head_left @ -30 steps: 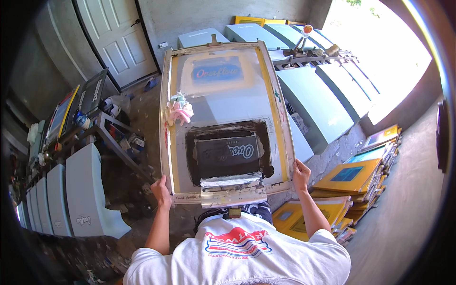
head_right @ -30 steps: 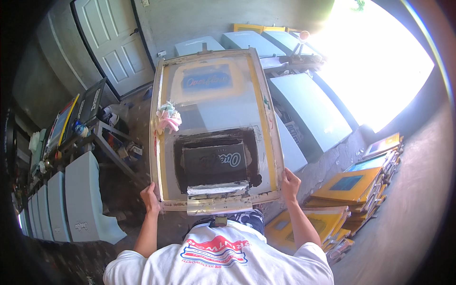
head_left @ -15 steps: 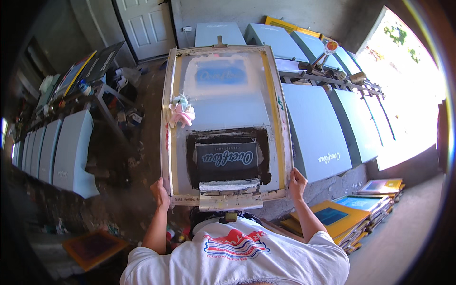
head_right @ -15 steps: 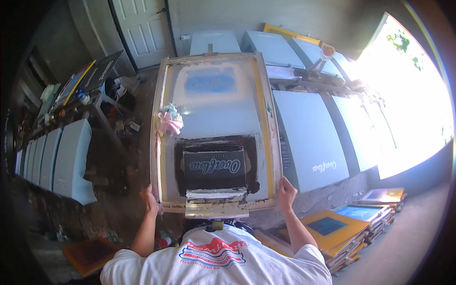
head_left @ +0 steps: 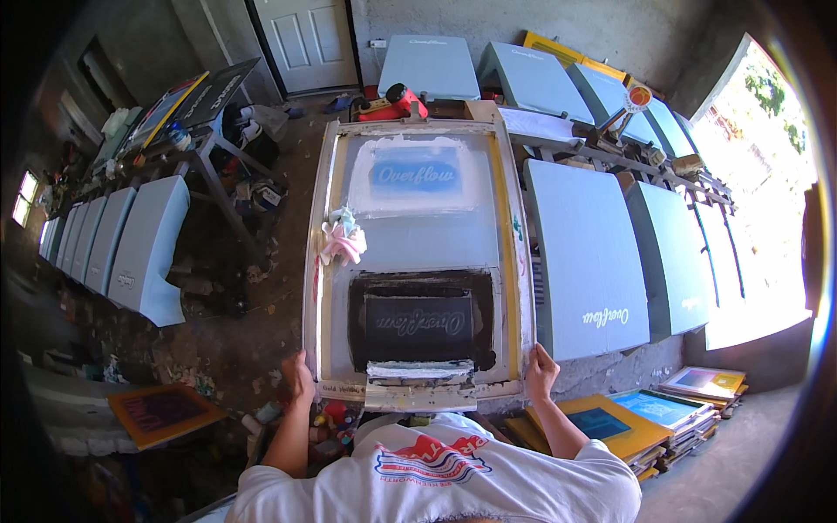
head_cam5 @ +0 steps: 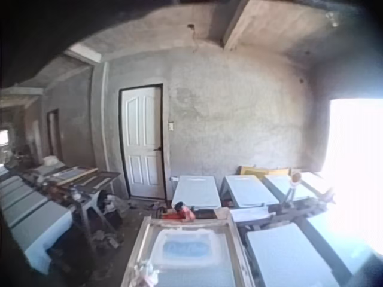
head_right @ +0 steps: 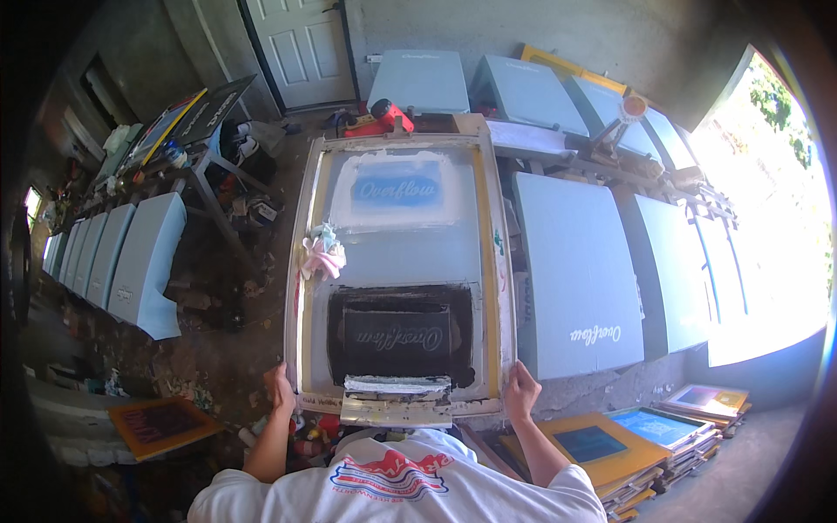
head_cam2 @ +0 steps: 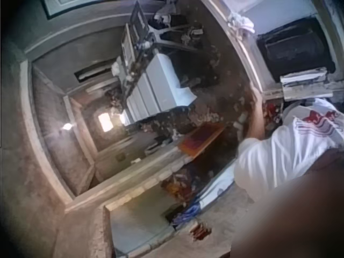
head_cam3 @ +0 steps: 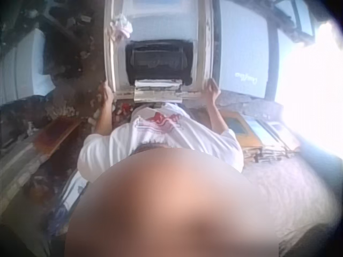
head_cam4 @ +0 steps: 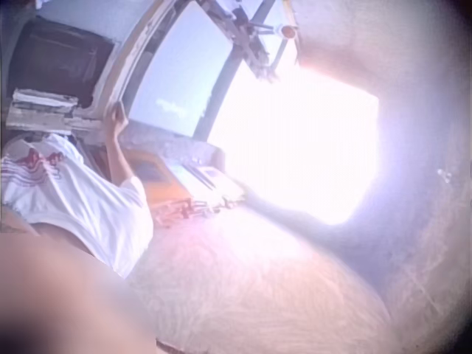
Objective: The person uses a squeegee to pull black ink across a screen-printing frame, repeatedly applying ink to a surface below. The person moves the frame between stations and continues the same squeegee motion throughout the clip.
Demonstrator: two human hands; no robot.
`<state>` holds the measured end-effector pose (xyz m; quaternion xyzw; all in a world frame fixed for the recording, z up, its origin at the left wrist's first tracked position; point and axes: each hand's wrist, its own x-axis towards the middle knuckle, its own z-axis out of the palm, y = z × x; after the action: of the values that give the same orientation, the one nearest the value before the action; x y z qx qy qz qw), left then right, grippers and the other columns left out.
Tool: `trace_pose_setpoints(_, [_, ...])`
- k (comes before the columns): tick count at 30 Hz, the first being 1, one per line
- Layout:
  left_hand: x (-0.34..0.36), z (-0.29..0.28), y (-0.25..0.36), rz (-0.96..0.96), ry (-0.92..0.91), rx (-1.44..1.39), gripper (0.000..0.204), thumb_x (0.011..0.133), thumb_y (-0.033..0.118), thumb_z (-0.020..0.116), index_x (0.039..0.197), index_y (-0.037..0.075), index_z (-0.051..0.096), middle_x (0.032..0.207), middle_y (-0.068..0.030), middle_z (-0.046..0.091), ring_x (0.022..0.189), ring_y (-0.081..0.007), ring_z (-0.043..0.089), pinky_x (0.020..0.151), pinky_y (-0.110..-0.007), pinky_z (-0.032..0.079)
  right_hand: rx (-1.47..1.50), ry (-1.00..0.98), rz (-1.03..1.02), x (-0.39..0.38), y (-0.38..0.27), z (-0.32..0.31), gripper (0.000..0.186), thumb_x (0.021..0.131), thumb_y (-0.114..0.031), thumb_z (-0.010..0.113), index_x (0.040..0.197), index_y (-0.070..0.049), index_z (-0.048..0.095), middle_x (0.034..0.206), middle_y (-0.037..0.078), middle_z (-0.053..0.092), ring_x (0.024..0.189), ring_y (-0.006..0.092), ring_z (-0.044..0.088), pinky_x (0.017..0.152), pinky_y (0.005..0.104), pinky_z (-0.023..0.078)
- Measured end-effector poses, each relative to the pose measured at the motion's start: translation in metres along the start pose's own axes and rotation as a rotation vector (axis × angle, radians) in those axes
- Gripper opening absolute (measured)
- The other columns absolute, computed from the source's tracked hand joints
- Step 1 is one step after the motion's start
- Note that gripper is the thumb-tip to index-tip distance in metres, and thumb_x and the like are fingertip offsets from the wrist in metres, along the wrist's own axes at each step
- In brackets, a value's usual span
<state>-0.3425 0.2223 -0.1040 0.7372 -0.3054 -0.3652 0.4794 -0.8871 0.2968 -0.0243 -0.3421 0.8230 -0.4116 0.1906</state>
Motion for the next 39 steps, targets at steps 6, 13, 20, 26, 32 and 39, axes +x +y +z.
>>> trace_pose_setpoints(6, [0.001, -0.013, -0.01, -0.013, 0.007, -0.012, 0.032, 0.09, 0.019, 0.062, 0.068, 0.0, 0.05, 0.069, 0.0015, 0.05, 0.067, -0.0119, 0.043, 0.062, -0.036, 0.037, 0.039, 0.009, 0.015, -0.027, 0.01, 0.002, 0.03, 0.096, -0.014, 0.066, 0.121, 0.002, 0.07, 0.091, 0.019, 0.077, 0.081, 0.008, 0.066, 0.073, 0.0285, 0.053])
trace_pose_setpoints(13, [0.024, -0.042, 0.011, -0.049, -0.004, -0.049, 0.035, 0.091, 0.019, 0.061, 0.066, -0.003, 0.048, 0.064, -0.0005, 0.048, 0.064, -0.0122, 0.041, 0.058, -0.037, 0.035, 0.014, 0.03, 0.043, -0.061, -0.002, 0.025, 0.029, 0.095, -0.012, 0.065, 0.12, 0.003, 0.071, 0.094, 0.02, 0.077, 0.083, 0.0086, 0.067, 0.076, 0.0286, 0.053])
trace_pose_setpoints(20, [0.036, -0.065, 0.025, -0.07, -0.019, 0.029, 0.029, 0.089, 0.019, 0.064, 0.069, -0.002, 0.057, 0.07, -0.0002, 0.056, 0.066, -0.0129, 0.048, 0.061, -0.037, 0.04, 0.02, 0.054, -0.014, -0.083, -0.01, 0.041, 0.03, 0.095, -0.013, 0.065, 0.121, 0.003, 0.07, 0.094, 0.019, 0.077, 0.086, 0.0092, 0.067, 0.078, 0.0288, 0.052])
trace_pose_setpoints(26, [0.037, -0.062, 0.011, -0.056, -0.035, 0.027, 0.039, 0.09, 0.022, 0.06, 0.064, -0.004, 0.047, 0.06, -0.0013, 0.046, 0.062, -0.0124, 0.04, 0.055, -0.039, 0.033, -0.027, 0.03, 0.057, -0.089, -0.022, 0.035, 0.027, 0.095, -0.013, 0.064, 0.117, 0.001, 0.071, 0.085, 0.018, 0.074, 0.082, 0.007, 0.064, 0.075, 0.0293, 0.051])
trace_pose_setpoints(32, [0.025, -0.042, 0.009, -0.037, -0.026, -0.065, 0.041, 0.089, 0.021, 0.06, 0.062, 0.003, 0.035, 0.061, 0.003, 0.037, 0.062, -0.0112, 0.035, 0.054, -0.039, 0.028, -0.008, 0.026, 0.063, -0.07, -0.009, 0.024, 0.025, 0.095, -0.014, 0.063, 0.112, 0.003, 0.07, 0.077, 0.016, 0.07, 0.078, 0.0048, 0.057, 0.072, 0.0294, 0.05])
trace_pose_setpoints(39, [0.019, -0.03, 0.013, -0.075, -0.037, 0.06, 0.035, 0.089, 0.021, 0.063, 0.063, 0.0, 0.051, 0.064, -0.0004, 0.05, 0.063, -0.0117, 0.044, 0.058, -0.037, 0.036, 0.06, 0.015, 0.01, -0.048, 0.002, 0.016, 0.025, 0.095, -0.014, 0.063, 0.115, 0.001, 0.069, 0.088, 0.022, 0.073, 0.086, 0.0042, 0.06, 0.074, 0.0298, 0.051])
